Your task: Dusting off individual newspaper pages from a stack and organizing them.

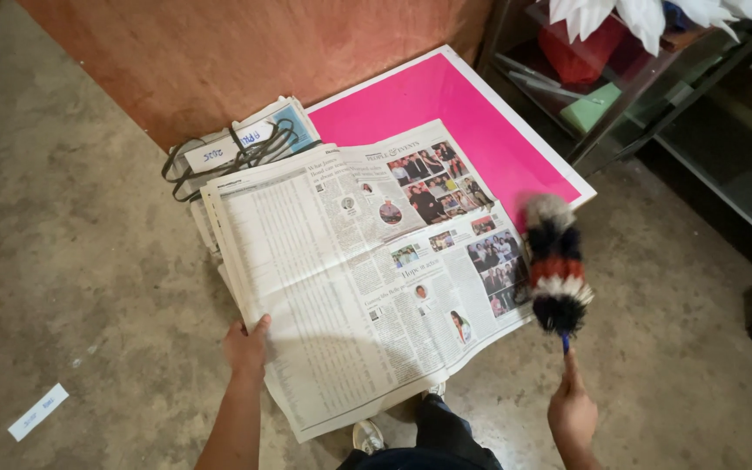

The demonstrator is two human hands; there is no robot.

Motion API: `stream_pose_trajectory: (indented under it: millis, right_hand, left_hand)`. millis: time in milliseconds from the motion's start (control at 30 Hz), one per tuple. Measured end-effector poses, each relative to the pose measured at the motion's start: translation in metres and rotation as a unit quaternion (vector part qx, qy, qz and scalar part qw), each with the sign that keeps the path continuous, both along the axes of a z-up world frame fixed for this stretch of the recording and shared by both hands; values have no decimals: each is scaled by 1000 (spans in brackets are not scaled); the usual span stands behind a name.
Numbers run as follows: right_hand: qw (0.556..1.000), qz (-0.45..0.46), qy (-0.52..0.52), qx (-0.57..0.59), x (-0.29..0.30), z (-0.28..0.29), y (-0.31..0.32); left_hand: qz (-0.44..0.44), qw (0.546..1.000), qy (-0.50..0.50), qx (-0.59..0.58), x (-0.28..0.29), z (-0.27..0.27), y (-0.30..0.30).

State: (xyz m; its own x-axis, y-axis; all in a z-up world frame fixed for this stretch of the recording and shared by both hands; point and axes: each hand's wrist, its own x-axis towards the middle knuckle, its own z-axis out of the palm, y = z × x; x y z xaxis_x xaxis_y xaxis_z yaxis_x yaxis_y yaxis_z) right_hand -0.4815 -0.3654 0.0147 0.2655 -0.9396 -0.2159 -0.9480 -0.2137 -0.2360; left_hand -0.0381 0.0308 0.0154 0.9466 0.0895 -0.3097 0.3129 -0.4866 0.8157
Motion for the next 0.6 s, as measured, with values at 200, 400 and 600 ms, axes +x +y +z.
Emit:
stream_pose_trajectory:
  millis: [200, 400, 600]
  right_hand:
    - [988, 80, -104, 80, 109, 107, 34]
    - [970, 236, -11, 59, 160, 65, -24]
    - [996, 82, -31, 20, 181, 61, -100]
  left_hand:
    - [23, 998, 57, -33, -8, 31, -12]
    - [33, 998, 21, -40, -4, 3, -11]
    - [68, 997, -3, 27, 1, -35, -7]
